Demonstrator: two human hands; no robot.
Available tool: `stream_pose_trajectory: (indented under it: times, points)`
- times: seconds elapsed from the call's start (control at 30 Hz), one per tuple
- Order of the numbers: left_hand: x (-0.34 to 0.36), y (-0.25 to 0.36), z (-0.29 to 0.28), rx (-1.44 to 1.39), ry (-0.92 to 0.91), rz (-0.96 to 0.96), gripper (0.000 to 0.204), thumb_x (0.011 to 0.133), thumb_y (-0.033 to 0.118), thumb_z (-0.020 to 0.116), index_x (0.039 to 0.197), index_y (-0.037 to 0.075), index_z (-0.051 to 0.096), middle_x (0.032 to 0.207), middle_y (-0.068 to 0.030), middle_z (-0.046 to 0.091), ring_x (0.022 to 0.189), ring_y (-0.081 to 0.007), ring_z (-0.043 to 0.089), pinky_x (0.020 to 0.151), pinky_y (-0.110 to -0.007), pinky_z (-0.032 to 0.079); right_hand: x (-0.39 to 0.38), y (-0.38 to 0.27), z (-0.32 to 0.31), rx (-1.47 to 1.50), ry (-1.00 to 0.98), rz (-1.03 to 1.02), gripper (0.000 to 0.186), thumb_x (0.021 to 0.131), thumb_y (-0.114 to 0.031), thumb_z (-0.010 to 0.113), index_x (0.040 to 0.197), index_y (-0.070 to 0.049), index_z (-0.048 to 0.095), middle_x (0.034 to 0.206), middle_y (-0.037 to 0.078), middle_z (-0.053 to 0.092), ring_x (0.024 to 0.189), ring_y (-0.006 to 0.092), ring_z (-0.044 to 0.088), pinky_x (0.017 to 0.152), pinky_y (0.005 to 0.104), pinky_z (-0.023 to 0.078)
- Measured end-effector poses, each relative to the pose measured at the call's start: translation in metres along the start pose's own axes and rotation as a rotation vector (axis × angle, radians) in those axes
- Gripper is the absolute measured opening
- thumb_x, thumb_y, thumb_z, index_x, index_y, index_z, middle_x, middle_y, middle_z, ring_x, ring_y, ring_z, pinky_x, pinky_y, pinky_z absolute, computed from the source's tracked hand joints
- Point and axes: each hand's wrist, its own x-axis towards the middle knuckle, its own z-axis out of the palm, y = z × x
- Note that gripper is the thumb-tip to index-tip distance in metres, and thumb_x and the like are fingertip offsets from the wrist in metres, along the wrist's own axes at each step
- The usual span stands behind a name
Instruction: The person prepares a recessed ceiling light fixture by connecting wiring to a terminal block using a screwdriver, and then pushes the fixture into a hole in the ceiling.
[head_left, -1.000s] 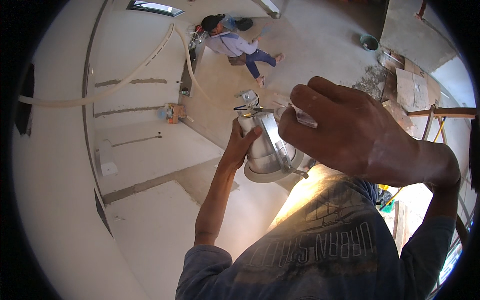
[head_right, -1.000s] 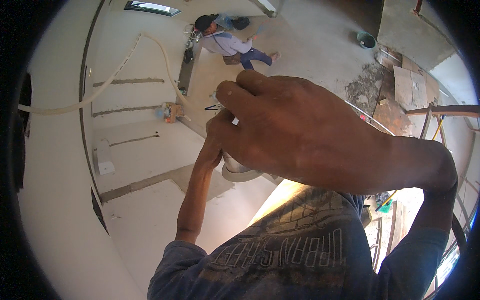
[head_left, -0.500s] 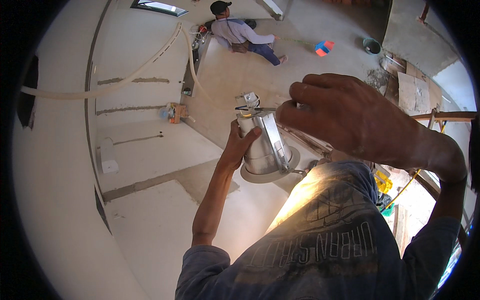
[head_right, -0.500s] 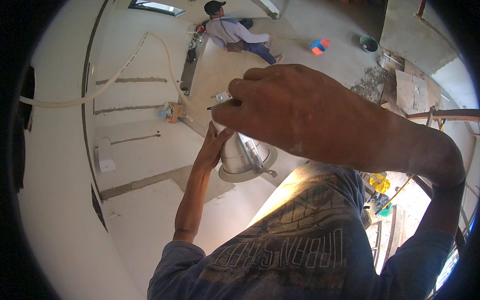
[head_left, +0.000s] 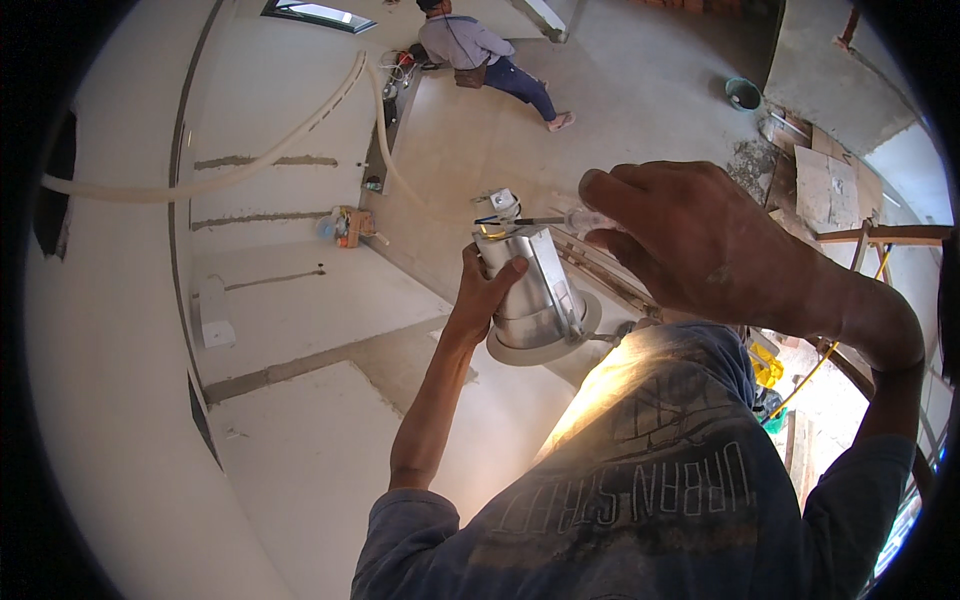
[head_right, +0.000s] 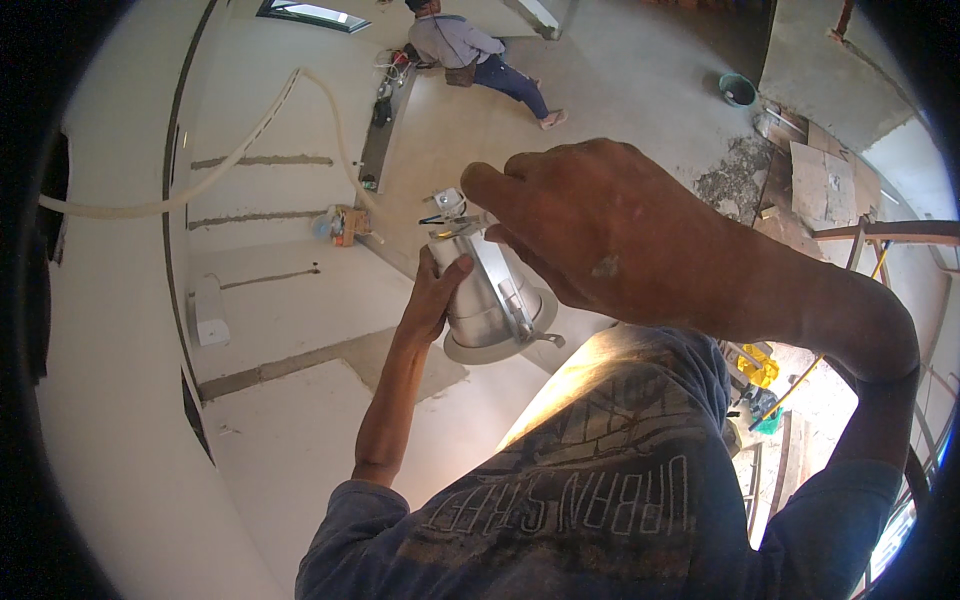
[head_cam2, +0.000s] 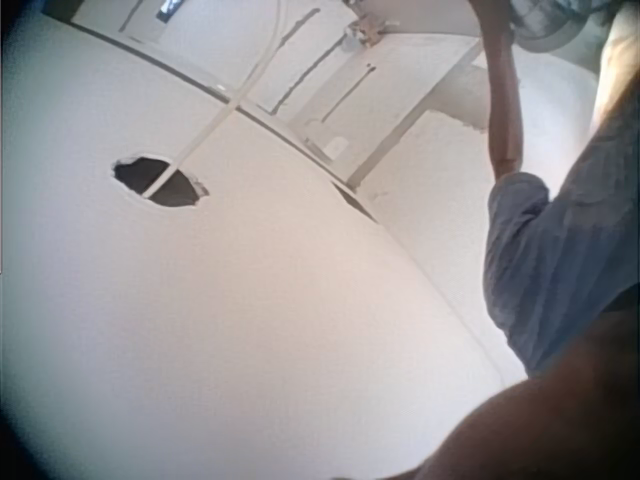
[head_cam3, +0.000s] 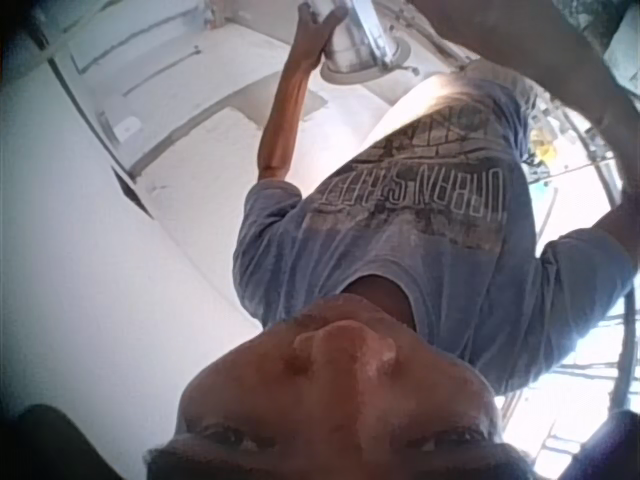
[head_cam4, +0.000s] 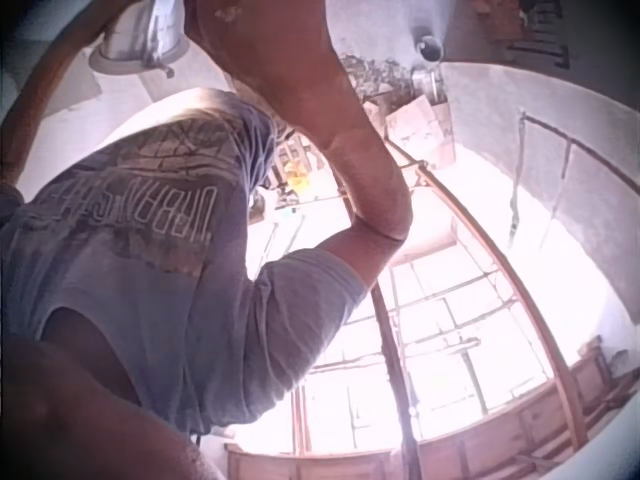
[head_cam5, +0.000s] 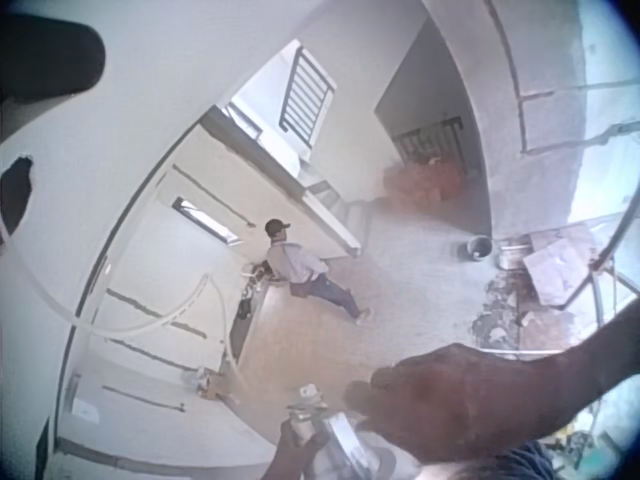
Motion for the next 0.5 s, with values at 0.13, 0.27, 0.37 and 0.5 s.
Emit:
stream_pose_trajectory:
  times: [0.13, 0.27, 0.37, 0.5]
  points:
    - [-0.001, 0.002, 0.0, 0.001, 0.022, -0.005, 0.085, 0.079, 0.031, 0.079, 0.128, -0.009, 0.023, 0.119, -0.0248, 0.049, 0.108, -0.0271, 0.057, 0.084, -0.036, 0.055, -0.003, 0.011, 0.009, -0.081, 0.07, -0.113, 0.027, 0.081, -0.007, 0.069, 0.102, 0.0, 0.052, 0.094, 0.015, 0.057, 0.088, 0.0329, 0.061, 0.071, 0.0423, 0.054]
    - [-0.001, 0.003, -0.001, 0.012, 0.048, 0.03, 0.087, 0.078, 0.032, 0.08, 0.128, -0.01, 0.022, 0.118, -0.0248, 0.049, 0.107, -0.0271, 0.058, 0.083, -0.035, 0.056, -0.006, 0.023, 0.015, -0.046, 0.102, -0.195, 0.026, 0.08, -0.007, 0.069, 0.099, -0.001, 0.051, 0.09, 0.014, 0.056, 0.084, 0.0344, 0.06, 0.07, 0.044, 0.053]
    - [0.0, 0.003, -0.002, 0.012, 0.065, 0.038, 0.089, 0.077, 0.032, 0.081, 0.128, -0.01, 0.022, 0.119, -0.0248, 0.049, 0.106, -0.027, 0.058, 0.084, -0.035, 0.056, -0.008, 0.022, 0.016, 0.047, 0.083, -0.102, 0.025, 0.081, -0.006, 0.068, 0.098, -0.001, 0.051, 0.087, 0.015, 0.056, 0.083, 0.0343, 0.06, 0.069, 0.0444, 0.051]
    - [0.0, -0.001, -0.004, 0.034, 0.086, 0.046, 0.091, 0.075, 0.032, 0.083, 0.128, -0.01, 0.022, 0.118, -0.0246, 0.049, 0.106, -0.0273, 0.058, 0.084, -0.036, 0.056, -0.011, 0.022, 0.018, 0.105, 0.048, -0.051, 0.024, 0.081, -0.005, 0.067, 0.098, -0.001, 0.051, 0.084, 0.016, 0.055, 0.081, 0.0341, 0.06, 0.067, 0.0447, 0.05]
